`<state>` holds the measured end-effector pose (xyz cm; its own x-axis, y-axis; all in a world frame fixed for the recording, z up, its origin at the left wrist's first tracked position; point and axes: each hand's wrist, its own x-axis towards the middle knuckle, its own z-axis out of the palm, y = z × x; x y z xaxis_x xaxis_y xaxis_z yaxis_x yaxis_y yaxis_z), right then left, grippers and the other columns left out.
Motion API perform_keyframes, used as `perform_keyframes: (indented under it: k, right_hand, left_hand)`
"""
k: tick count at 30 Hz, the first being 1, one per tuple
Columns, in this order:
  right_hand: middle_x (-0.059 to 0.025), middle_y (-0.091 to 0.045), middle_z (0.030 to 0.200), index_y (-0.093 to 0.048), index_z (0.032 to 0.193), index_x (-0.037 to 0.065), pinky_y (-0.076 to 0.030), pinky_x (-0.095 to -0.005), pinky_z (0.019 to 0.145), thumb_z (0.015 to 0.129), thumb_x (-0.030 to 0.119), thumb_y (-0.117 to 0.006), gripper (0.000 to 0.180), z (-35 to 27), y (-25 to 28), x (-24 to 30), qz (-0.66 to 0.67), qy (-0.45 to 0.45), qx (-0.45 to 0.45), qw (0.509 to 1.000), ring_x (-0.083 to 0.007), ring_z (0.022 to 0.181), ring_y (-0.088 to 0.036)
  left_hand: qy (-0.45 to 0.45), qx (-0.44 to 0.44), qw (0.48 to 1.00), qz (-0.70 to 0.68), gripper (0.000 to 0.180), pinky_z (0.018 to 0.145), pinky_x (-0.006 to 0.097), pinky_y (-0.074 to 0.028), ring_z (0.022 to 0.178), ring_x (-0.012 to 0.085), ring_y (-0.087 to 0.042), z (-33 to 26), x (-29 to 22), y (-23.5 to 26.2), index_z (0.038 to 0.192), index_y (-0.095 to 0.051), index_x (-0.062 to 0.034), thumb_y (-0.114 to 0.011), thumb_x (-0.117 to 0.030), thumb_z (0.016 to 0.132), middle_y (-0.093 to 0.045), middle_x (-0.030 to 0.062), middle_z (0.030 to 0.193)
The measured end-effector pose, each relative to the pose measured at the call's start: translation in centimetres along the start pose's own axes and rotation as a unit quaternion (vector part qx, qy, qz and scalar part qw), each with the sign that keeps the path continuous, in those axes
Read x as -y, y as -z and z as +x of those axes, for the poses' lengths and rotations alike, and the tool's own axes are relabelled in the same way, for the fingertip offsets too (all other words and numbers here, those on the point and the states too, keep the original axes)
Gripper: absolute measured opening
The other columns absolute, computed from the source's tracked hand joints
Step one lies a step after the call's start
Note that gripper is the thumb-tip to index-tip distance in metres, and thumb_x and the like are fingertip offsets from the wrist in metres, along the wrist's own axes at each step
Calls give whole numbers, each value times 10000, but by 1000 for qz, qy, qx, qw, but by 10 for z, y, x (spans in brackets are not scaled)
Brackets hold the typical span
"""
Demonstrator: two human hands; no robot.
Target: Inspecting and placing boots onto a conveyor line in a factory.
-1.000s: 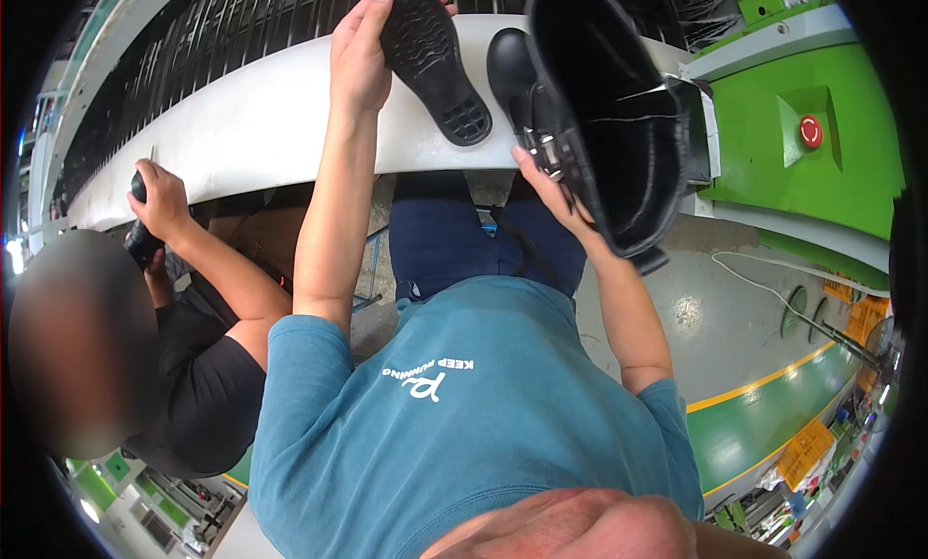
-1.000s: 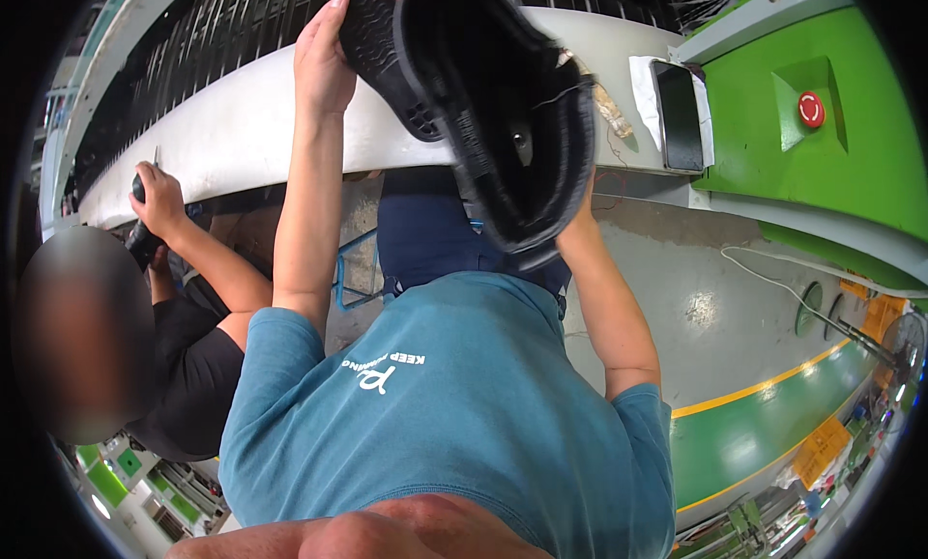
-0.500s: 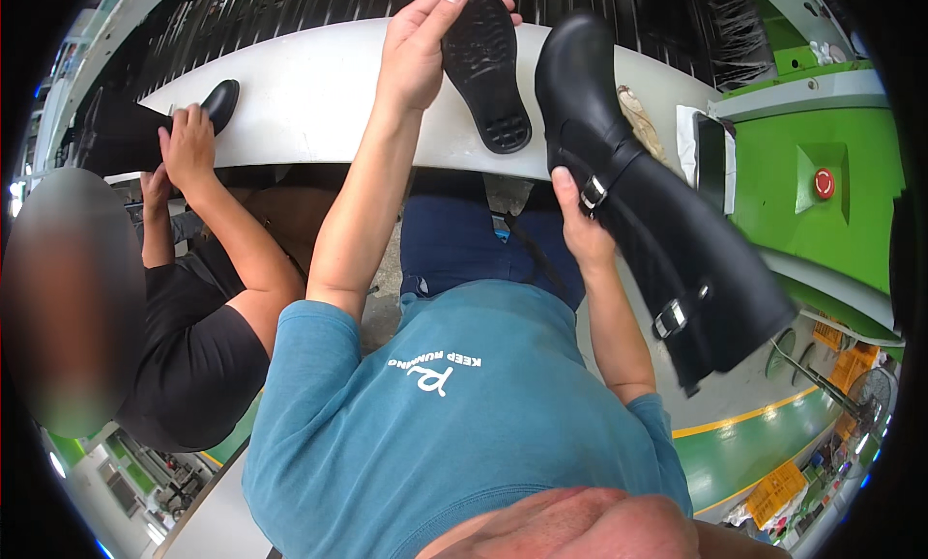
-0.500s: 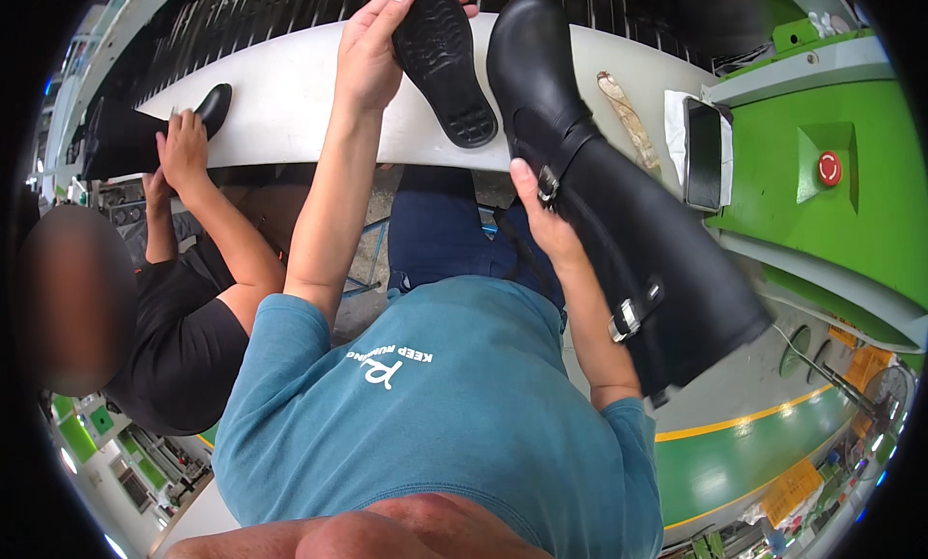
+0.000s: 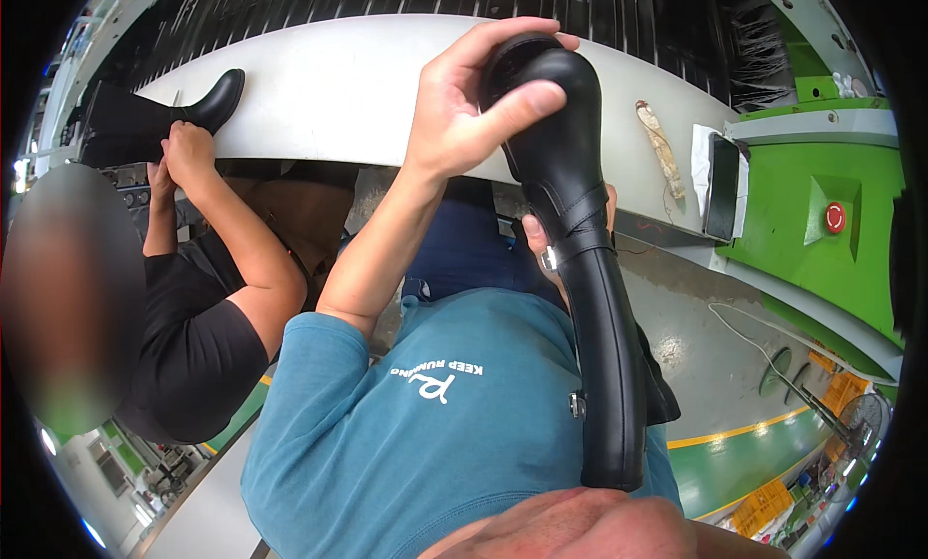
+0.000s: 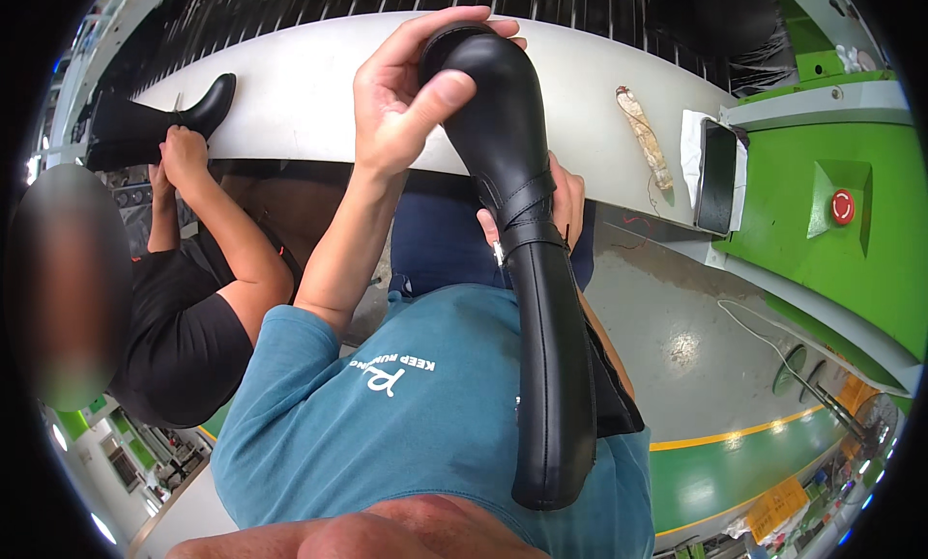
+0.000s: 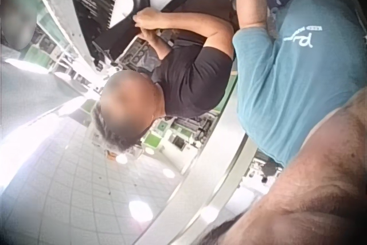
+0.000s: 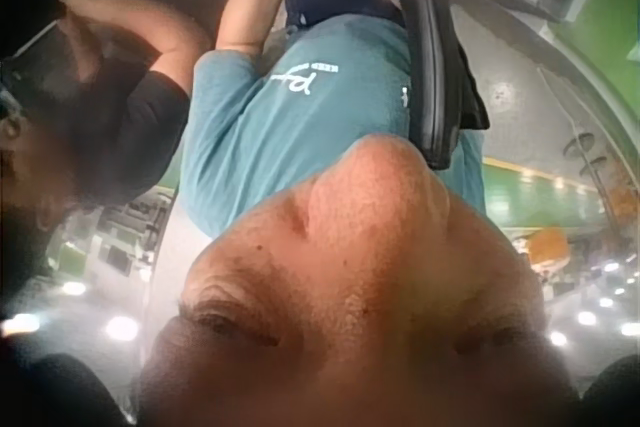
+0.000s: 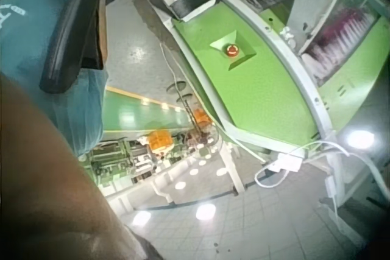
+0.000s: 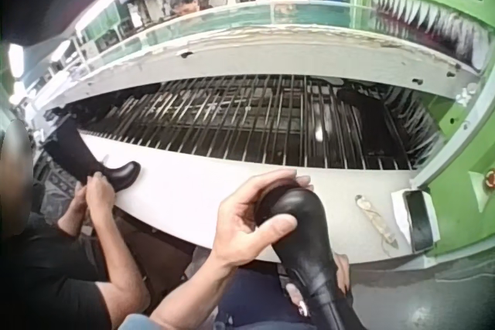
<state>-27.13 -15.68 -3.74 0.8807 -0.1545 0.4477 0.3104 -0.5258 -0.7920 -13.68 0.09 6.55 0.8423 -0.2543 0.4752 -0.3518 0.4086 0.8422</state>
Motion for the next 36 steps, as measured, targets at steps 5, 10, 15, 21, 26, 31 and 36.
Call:
perform_keyframes:
  k: [5,10,15,21,26,31,36]
  right_hand:
    - [-147,-556,1178,-454,1353,-12,-502,-406,885,797,378,-879,802,-3,-5,-2,30,-14,-2,999,-255,1030,-580]
    - [-170,-561,1240,-460,1467,-30,-503,-426,914,751,406,-913,952,-4,-9,0,34,-3,-3,999,-302,1091,-572]
    - [-165,-564,1228,-457,1467,-36,-502,-423,916,764,420,-905,950,-4,-14,-3,29,14,-14,999,-299,1085,-575]
    - [-138,-577,1167,-446,1291,-11,-506,-387,902,832,339,-866,714,3,-11,8,13,25,4,1000,-232,1031,-612]
    - [-129,-573,1150,-451,1281,1,-504,-390,899,831,350,-865,704,2,-10,10,0,20,4,1000,-235,1018,-610]
    - [-128,-552,1155,-463,1289,9,-498,-404,906,824,361,-865,708,-1,-10,4,-6,18,-1,1000,-249,1039,-600]
    - [-152,-529,1201,-540,1318,25,-482,-444,925,840,403,-839,678,-1,-13,-1,-42,43,-4,998,-302,1079,-583]
  left_hand:
    - [-39,24,994,94,546,990,402,-594,1158,305,-708,-1,-1,0,1348,-585,69,-792,-77,864,-709,227,1253]
    - [-37,17,996,82,526,972,414,-607,1150,321,-716,-1,-3,2,1337,-598,57,-793,-70,865,-714,226,1239]
    - [-7,-17,999,44,534,963,353,-596,1071,218,-722,-2,-3,-3,1296,-646,21,-873,-86,824,-741,152,1169]
    - [0,-25,999,35,522,960,356,-600,1068,222,-727,-4,-6,-2,1283,-654,27,-875,-88,824,-746,155,1157]
    - [-12,-28,999,34,515,962,359,-599,1078,228,-727,-5,-9,-3,1280,-657,29,-873,-90,827,-748,163,1162]
    - [-23,-23,999,27,460,962,360,-596,1072,233,-727,-2,-5,-3,1278,-656,33,-833,-67,865,-748,170,1164]
    - [-51,-26,998,5,277,935,349,-595,1040,225,-733,-2,-2,1,1247,-672,42,-660,-111,1017,-757,174,1130]
